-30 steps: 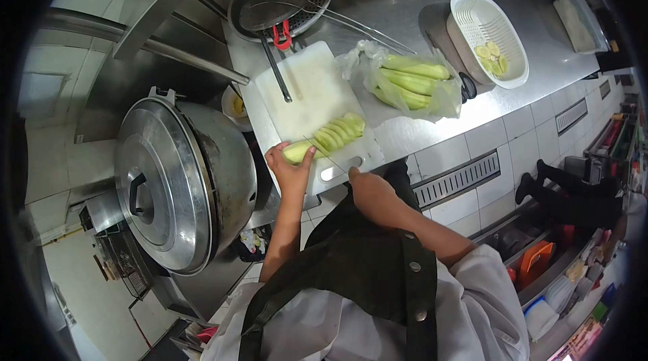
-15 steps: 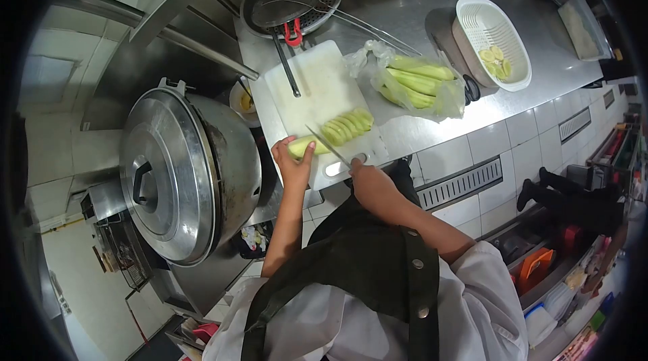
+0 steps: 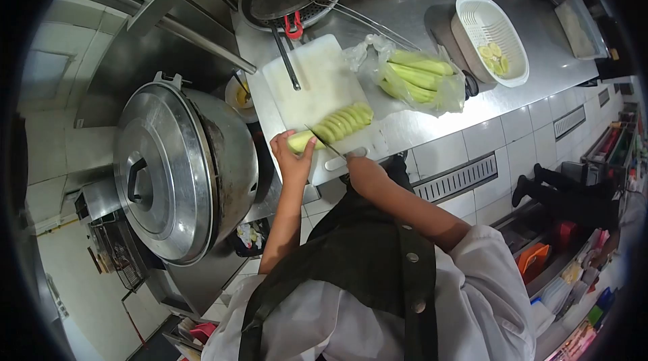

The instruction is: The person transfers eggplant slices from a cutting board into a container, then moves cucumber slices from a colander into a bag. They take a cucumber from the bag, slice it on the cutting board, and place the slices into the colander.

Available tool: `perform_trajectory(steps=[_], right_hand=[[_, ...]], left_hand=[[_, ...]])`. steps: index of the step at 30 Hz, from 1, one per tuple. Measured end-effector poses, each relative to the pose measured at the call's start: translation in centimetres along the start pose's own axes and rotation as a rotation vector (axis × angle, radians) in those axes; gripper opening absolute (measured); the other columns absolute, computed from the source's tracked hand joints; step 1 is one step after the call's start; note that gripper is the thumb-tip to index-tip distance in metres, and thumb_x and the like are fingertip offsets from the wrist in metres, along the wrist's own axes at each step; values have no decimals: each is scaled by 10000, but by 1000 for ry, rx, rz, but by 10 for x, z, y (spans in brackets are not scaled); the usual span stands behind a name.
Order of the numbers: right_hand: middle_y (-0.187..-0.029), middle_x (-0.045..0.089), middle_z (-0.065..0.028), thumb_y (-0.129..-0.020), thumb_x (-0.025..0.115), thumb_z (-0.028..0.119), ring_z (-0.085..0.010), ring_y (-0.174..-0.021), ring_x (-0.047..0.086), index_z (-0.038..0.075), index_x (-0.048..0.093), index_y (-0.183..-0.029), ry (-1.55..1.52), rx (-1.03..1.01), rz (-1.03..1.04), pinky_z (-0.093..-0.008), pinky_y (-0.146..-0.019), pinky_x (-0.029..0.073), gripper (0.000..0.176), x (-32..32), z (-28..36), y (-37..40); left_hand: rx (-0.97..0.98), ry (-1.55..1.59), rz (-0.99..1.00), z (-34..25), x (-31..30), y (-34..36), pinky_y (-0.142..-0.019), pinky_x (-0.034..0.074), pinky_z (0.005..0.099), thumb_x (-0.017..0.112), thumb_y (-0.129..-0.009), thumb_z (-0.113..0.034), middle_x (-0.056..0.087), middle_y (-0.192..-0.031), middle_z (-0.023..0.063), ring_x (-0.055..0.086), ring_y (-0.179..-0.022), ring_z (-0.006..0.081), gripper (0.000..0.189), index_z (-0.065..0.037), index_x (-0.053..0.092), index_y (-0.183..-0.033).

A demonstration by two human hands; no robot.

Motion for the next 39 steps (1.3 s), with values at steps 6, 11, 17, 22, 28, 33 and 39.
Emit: perform_trajectory(steps=[6, 11, 17, 22, 28, 33, 39], right_hand=[[-734, 593, -295, -915, 463, 136, -463, -722, 590, -43, 481, -938, -134, 63, -73, -527, -635, 449, 181, -46, 7, 21], [-704, 584, -299, -913, 466, 123, -471, -715, 581, -56, 470, -932, -134, 41, -37, -537, -635, 441, 180, -48, 21, 38], [-714, 599, -283, -904, 455, 101, -437, -726, 605, -70, 485, -954, -72, 7, 38, -506, -661, 466, 180, -45, 30, 37], [-741, 604, -281, -896, 461, 94, -433, -747, 605, -62, 505, -954, -13, -33, -5, -499, -669, 470, 172, -4, 6, 6], [-737, 581, -302, -903, 468, 117, -465, -755, 577, -50, 494, -932, -167, -81, -42, -516, -656, 450, 171, -18, 1, 0], [-686, 582, -291, -916, 451, 124, -459, -708, 590, -49, 472, -901, -46, 40, -64, -537, -632, 450, 174, -52, 36, 29], [-666, 582, -302, -924, 439, 116, -463, -685, 598, -66, 462, -888, -5, 42, 19, -522, -618, 466, 187, -45, 41, 34]], left_hand=[[-35, 73, 10, -4, 7, 2, -910, 382, 394, 780, -708, -202, 426, -1087, 182, 442, -1033, 333, 469, 0, 518, -1039], [-52, 119, 19, 4, 13, 6, -921, 377, 396, 766, -723, -179, 427, -1081, 181, 441, -1041, 330, 446, -6, 518, -1051], [-15, 125, 15, 3, 14, 6, -919, 372, 396, 767, -722, -178, 429, -1071, 178, 437, -1041, 329, 452, -12, 511, -1056], [9, 130, 2, 4, 14, 7, -886, 392, 396, 783, -707, -189, 445, -1044, 175, 454, -1002, 327, 459, -12, 515, -1035], [6, 148, -32, -4, 1, 3, -852, 424, 385, 791, -691, -171, 490, -1013, 159, 498, -964, 315, 445, -7, 526, -1008], [25, 199, -56, 4, 0, 6, -864, 422, 378, 753, -704, -98, 498, -1024, 163, 510, -983, 317, 398, -7, 525, -1018], [13, 246, -77, 6, 2, 5, -870, 414, 376, 729, -723, -88, 492, -1034, 161, 506, -989, 318, 377, -13, 519, -1027]])
Point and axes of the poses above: each hand's wrist, its own y-axis away from the middle knuckle, its own x-axis out of the palm, z = x × y, the point moved 8 cm from there along -y, towards the middle knuckle
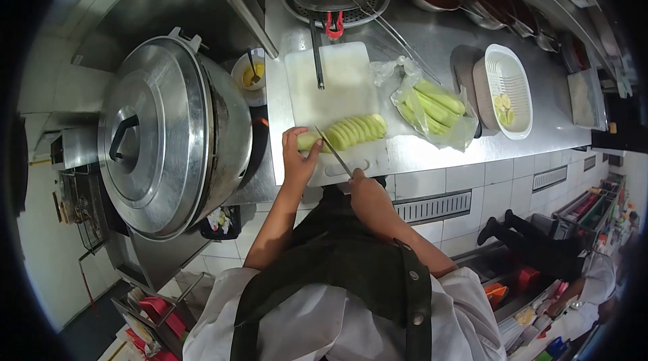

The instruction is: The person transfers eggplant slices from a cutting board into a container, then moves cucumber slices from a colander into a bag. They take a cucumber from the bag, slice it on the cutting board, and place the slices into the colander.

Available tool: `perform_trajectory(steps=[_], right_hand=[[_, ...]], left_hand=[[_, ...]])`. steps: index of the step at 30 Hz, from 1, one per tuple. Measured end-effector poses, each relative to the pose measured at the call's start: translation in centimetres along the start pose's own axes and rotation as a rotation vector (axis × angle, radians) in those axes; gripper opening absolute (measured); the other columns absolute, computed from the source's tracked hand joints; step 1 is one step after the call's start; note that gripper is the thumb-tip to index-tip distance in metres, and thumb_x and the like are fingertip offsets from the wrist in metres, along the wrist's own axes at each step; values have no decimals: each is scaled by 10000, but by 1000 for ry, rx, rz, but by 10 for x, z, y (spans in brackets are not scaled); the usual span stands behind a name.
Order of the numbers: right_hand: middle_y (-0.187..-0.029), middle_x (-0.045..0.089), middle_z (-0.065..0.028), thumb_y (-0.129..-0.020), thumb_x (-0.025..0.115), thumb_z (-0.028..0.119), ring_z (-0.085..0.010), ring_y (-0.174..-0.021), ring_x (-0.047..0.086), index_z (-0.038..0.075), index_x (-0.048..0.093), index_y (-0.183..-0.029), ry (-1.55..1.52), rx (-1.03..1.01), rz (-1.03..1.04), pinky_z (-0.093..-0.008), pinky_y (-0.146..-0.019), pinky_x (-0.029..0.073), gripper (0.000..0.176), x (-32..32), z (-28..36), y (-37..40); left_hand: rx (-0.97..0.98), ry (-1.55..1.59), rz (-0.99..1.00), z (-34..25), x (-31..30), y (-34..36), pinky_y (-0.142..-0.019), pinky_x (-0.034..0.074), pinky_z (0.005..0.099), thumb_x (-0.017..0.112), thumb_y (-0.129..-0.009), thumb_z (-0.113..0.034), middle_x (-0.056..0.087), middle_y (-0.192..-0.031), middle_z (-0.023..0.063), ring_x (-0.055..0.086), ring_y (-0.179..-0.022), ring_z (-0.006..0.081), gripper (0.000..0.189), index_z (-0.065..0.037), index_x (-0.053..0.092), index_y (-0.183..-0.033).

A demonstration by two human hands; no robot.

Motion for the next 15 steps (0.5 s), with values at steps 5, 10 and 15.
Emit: perform_trajectory(steps=[5, 10, 15], right_hand=[[-676, 589, -297, -916, 437, 95, -453, -697, 606, -70, 469, -896, 23, -3, 13, -517, -627, 472, 169, 5, 0, -2], [-703, 588, -300, -910, 439, 88, -460, -736, 594, -65, 483, -899, 11, -53, 15, -524, -657, 458, 160, 37, -19, -25], [-721, 576, -314, -905, 457, 104, -482, -781, 567, -63, 482, -919, -45, -43, 14, -516, -683, 446, 169, 40, -29, -38]], left_hand=[[-24, -39, 13, 5, 2, 1, -871, 410, 371, 721, -738, -106, 490, -1029, 150, 501, -996, 305, 386, -13, 506, -1045], [-31, -23, 36, 9, 5, 4, -878, 398, 405, 726, -736, -139, 475, -1027, 164, 482, -995, 337, 411, -13, 490, -1048], [-40, 10, 29, 10, 5, 2, -880, 387, 421, 715, -747, -160, 470, -1024, 176, 470, -993, 356, 406, -10, 483, -1044]])
Point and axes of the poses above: each hand's wrist, its own y-axis away from the middle knuckle, its own x-axis out of the palm, z = x × y, the point moved 8 cm from there along -y, towards the middle knuckle
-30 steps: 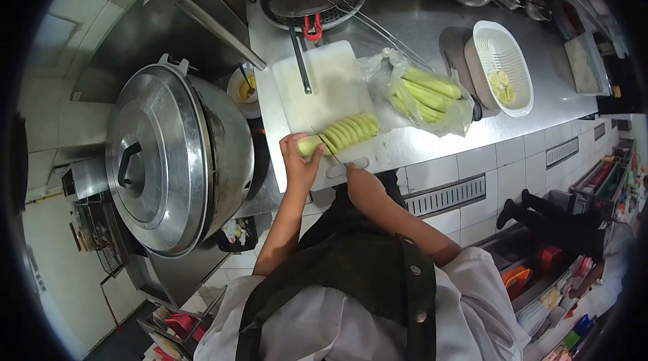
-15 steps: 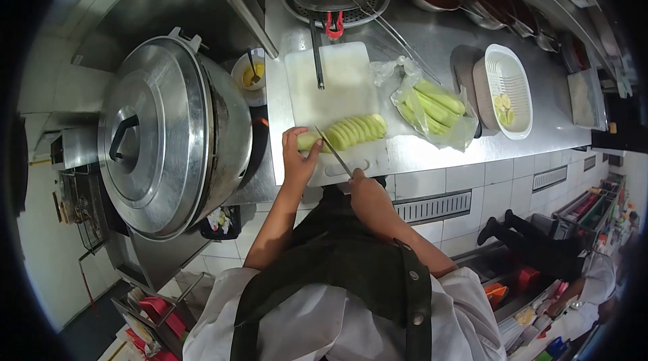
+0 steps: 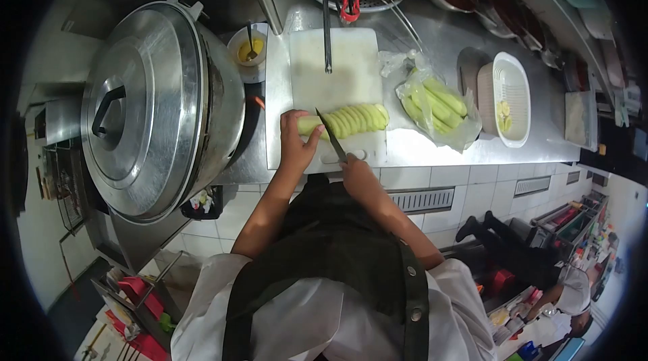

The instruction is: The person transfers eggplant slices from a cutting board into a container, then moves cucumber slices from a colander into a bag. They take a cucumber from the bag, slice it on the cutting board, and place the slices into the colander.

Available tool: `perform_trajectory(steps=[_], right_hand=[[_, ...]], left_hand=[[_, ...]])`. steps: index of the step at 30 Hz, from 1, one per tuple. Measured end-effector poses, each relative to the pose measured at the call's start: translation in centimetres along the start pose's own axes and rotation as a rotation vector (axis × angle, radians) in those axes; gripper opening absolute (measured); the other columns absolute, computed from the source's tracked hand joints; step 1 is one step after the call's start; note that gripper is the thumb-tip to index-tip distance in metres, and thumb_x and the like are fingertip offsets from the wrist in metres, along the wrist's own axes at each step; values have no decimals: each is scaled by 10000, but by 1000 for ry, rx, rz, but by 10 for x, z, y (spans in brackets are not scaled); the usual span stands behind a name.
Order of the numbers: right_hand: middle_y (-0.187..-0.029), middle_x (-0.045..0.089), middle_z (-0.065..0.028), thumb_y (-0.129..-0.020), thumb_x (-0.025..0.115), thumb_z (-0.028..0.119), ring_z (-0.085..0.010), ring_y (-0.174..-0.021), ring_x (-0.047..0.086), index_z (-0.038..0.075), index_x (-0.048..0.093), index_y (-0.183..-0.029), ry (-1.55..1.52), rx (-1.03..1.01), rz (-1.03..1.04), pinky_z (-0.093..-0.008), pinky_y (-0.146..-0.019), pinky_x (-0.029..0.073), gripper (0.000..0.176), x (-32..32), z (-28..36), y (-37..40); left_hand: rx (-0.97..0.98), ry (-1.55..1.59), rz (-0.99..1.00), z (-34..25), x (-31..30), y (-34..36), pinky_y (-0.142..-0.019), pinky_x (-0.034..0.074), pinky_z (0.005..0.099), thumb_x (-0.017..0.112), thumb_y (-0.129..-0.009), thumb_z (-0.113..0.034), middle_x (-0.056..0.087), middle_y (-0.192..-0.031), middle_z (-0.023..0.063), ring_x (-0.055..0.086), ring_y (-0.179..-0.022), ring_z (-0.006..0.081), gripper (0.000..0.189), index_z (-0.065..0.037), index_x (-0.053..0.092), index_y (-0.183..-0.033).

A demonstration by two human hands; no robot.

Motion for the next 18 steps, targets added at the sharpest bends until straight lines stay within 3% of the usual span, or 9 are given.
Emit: perform_trajectory(steps=[3, 6, 13, 16, 18], right_hand=[[-716, 572, -320, -911, 460, 124, -497, -772, 558, -63, 476, -926, -41, -115, -22, -533, -668, 435, 188, -24, 9, 2], [-708, 570, -324, -919, 451, 134, -503, -752, 558, -59, 474, -927, -40, 8, -98, -550, -653, 430, 194, -36, 21, 20], [-692, 574, -325, -930, 422, 128, -488, -731, 579, -56, 462, -899, 50, 72, -24, -553, -646, 446, 191, -28, 34, 30], [-692, 580, -318, -925, 430, 119, -479, -726, 586, -64, 467, -901, 90, 85, 32, -546, -652, 453, 188, -24, 33, 27], [-692, 583, -312, -919, 435, 112, -476, -727, 588, -70, 473, -895, 57, -23, 23, -535, -656, 460, 187, -13, 30, 13]], left_hand=[[23, -8, -18, -1, -2, 0, -876, 391, 414, 697, -769, -162, 469, -1027, 177, 473, -992, 348, 407, 0, 467, -1062], [35, -9, -27, 2, -4, 4, -877, 393, 404, 676, -792, -159, 461, -1034, 181, 473, -991, 342, 421, 17, 434, -1089], [2, 23, -10, 7, -1, 5, -886, 369, 424, 650, -803, -153, 442, -1028, 201, 453, -986, 369, 416, 32, 398, -1078], [12, 0, 6, 6, 0, 3, -880, 371, 425, 651, -805, -157, 444, -1023, 201, 455, -982, 369, 410, 33, 400, -1068], [22, -15, 13, 4, 0, 2, -876, 372, 425, 652, -807, -162, 446, -1018, 201, 457, -978, 368, 407, 33, 402, -1063]])
Point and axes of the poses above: each hand's wrist, its own y-axis away from the middle knuckle, its own x-axis out of the palm, z = x × y, the point moved 8 cm from there along -y, towards the middle knuckle
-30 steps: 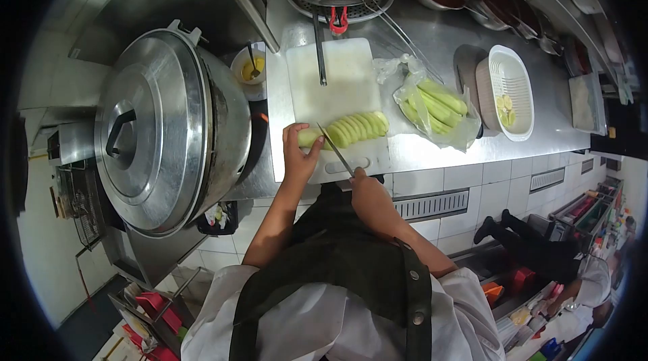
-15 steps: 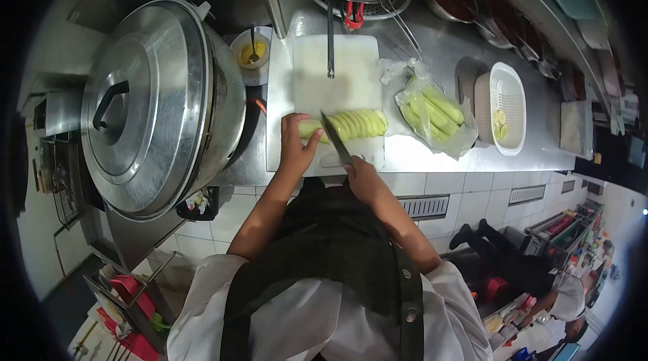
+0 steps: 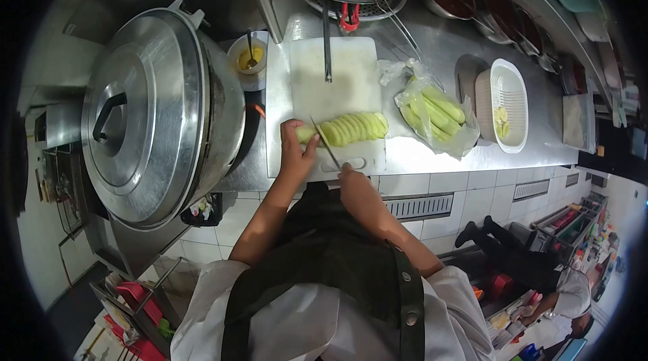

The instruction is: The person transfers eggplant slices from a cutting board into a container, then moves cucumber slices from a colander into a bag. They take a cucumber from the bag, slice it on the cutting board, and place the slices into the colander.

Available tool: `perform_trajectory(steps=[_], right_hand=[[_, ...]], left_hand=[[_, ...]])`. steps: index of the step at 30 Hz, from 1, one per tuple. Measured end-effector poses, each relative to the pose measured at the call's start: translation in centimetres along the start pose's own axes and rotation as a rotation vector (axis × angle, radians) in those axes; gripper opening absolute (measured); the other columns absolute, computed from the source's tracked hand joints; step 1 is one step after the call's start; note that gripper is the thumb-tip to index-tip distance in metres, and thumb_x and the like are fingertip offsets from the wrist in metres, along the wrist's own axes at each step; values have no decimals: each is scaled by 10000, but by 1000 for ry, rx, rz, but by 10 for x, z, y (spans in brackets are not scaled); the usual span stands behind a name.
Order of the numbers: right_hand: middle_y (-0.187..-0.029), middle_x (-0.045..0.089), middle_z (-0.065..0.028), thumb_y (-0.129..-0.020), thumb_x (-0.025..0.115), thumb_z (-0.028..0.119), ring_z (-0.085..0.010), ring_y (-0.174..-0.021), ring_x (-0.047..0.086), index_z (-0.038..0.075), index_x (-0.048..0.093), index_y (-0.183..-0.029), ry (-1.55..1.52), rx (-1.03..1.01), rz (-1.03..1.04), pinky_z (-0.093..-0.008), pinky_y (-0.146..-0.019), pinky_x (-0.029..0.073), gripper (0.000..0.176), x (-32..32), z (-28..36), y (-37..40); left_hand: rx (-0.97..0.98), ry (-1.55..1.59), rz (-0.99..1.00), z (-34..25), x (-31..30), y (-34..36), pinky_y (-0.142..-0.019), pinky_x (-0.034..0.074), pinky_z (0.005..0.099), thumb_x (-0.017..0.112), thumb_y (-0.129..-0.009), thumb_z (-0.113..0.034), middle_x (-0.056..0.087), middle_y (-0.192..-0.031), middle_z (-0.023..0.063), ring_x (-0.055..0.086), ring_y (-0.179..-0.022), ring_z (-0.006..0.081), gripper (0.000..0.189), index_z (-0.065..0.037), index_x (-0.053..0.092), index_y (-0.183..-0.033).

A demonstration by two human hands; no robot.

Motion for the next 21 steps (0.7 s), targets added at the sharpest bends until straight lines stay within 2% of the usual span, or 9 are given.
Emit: perform_trajectory(steps=[1, 4, 7, 9, 11, 13, 21], right_hand=[[-692, 585, -309, -916, 437, 109, -475, -727, 589, -73, 476, -891, -15, -53, -9, -529, -658, 463, 187, 7, -4, -8], [-706, 570, -313, -906, 475, 116, -491, -741, 564, -71, 488, -906, -25, 3, -61, -521, -642, 441, 188, 31, -22, -29], [-708, 571, -311, -912, 479, 131, -490, -717, 566, -55, 492, -918, -123, 9, -64, -528, -626, 437, 187, 19, -19, -28], [-710, 574, -310, -919, 476, 143, -491, -707, 565, -45, 494, -927, -264, 71, 54, -536, -615, 431, 189, 11, -23, -22], [-706, 576, -311, -922, 471, 147, -489, -707, 569, -37, 488, -923, -241, 83, 26, -541, -621, 434, 185, -7, -13, -20], [-694, 577, -311, -921, 466, 143, -484, -716, 577, -31, 474, -906, -74, 78, -140, -544, -642, 445, 175, -25, 0, 3], [-660, 569, -310, -937, 437, 138, -480, -688, 578, -58, 461, -928, -2, 112, -1, -540, -602, 446, 197, -22, 12, 17]], left_hand=[[7, 2, 1, -2, 0, -1, -874, 373, 425, 652, -808, -164, 447, -1015, 201, 458, -976, 367, 405, 32, 403, -1061], [16, 2, 0, -1, 1, 0, -869, 376, 425, 651, -812, -167, 450, -1009, 198, 461, -968, 363, 398, 31, 407, -1056], [9, -2, 6, -4, 0, 2, -879, 372, 425, 644, -819, -163, 452, -1025, 198, 460, -979, 362, 389, 32, 407, -1059], [14, 12, 2, -5, 2, 4, -893, 365, 426, 636, -826, -158, 453, -1045, 203, 457, -995, 365, 382, 34, 406, -1064], [31, 33, -20, 1, 8, 8, -909, 357, 429, 627, -833, -151, 452, -1066, 210, 452, -1015, 369, 375, 35, 405, -1070], [17, 50, -9, 0, 8, 9, -932, 342, 437, 616, -837, -132, 443, -1088, 222, 443, -1039, 379, 365, 35, 399, -1079], [4, 71, -34, -4, 7, 9, -961, 322, 444, 574, -842, -73, 375, -1137, 241, 406, -1082, 390, 353, 30, 359, -1101]])
Point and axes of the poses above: each hand's wrist, its own y-axis away from the middle knuckle, its own x-axis out of the palm, z = x × y, the point moved 8 cm from there along -y, towards the middle knuckle
